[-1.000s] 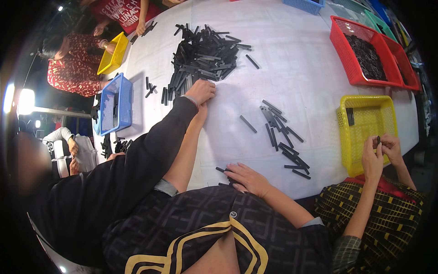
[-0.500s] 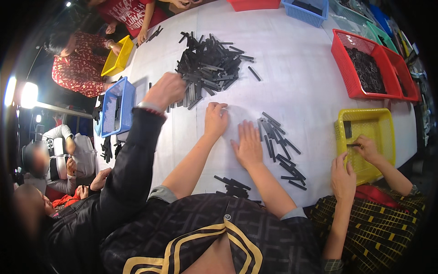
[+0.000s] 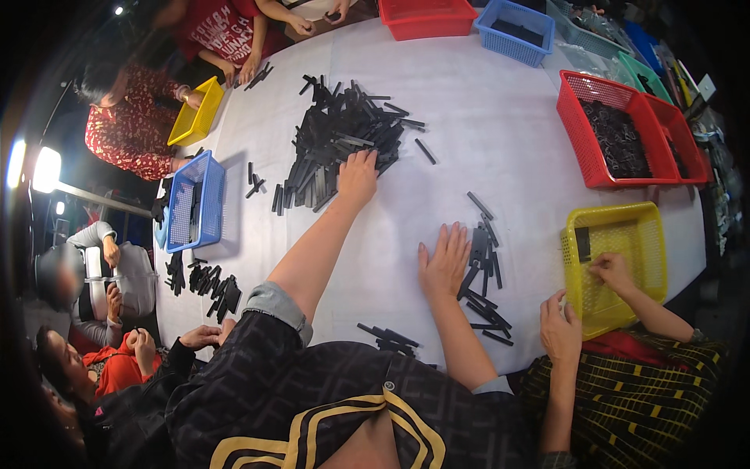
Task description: The person picks small black plastic pieces from a table and joins them together by hand. They place the assembled pieces into a yellow basket while other people at the table perform the same task.
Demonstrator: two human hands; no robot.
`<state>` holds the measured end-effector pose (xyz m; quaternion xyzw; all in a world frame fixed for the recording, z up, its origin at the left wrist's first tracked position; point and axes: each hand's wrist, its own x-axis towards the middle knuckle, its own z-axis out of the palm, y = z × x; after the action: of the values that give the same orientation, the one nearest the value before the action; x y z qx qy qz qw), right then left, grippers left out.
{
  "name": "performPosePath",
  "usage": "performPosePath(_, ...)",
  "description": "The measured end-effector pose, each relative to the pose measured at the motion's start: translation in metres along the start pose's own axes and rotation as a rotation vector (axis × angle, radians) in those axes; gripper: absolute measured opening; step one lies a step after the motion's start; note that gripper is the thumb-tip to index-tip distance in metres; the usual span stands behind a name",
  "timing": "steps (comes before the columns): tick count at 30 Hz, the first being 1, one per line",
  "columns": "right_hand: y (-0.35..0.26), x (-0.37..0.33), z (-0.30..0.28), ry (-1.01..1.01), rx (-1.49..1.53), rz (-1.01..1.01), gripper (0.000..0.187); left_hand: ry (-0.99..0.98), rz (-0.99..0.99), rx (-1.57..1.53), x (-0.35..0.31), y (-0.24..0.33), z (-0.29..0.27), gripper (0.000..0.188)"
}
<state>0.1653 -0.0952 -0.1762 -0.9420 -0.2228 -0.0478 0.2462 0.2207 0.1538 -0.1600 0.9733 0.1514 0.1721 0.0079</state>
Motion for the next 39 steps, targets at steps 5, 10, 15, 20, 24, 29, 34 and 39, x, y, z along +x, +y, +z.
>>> performPosePath(5, -0.001, 0.001, -0.002, 0.026, 0.039, -0.006, 0.053, -0.064, -0.043, -0.052, -0.007, -0.003, -0.006, 0.025)
performPosePath(10, 0.0, -0.002, -0.003, 0.088, 0.093, -0.024, 0.047, -0.074, -0.064, -0.254, -0.053, 0.01, -0.027, 0.021)
performPosePath(15, 0.004, -0.007, -0.002, 0.129, 0.202, -0.096, 0.042, -0.094, -0.083, -0.42, -0.136, 0.027, -0.05, 0.028)
performPosePath(20, -0.002, -0.014, -0.009, 0.069, 0.43, -0.108, 0.037, -0.081, -0.246, -0.67, -0.167, 0.034, -0.083, 0.044)
performPosePath(24, -0.028, -0.023, -0.05, -0.44, 0.919, 0.226, 0.029, -0.166, -0.01, -0.855, -0.171, 0.063, -0.137, 0.045)
performPosePath(29, -0.018, -0.04, -0.076, -0.873, 1.109, 0.331, 0.026, -0.193, 0.168, -0.933, -0.177, 0.084, -0.163, 0.044)
performPosePath(34, -0.02, -0.075, -0.08, -0.663, 1.403, 0.412, 0.024, -0.341, -0.165, -0.945, -0.198, 0.094, -0.148, 0.031)
performPosePath(39, -0.022, -0.086, -0.084, -0.647, 1.384, 0.44, 0.021, -0.471, -0.413, -1.46, -0.201, 0.113, -0.146, 0.019)
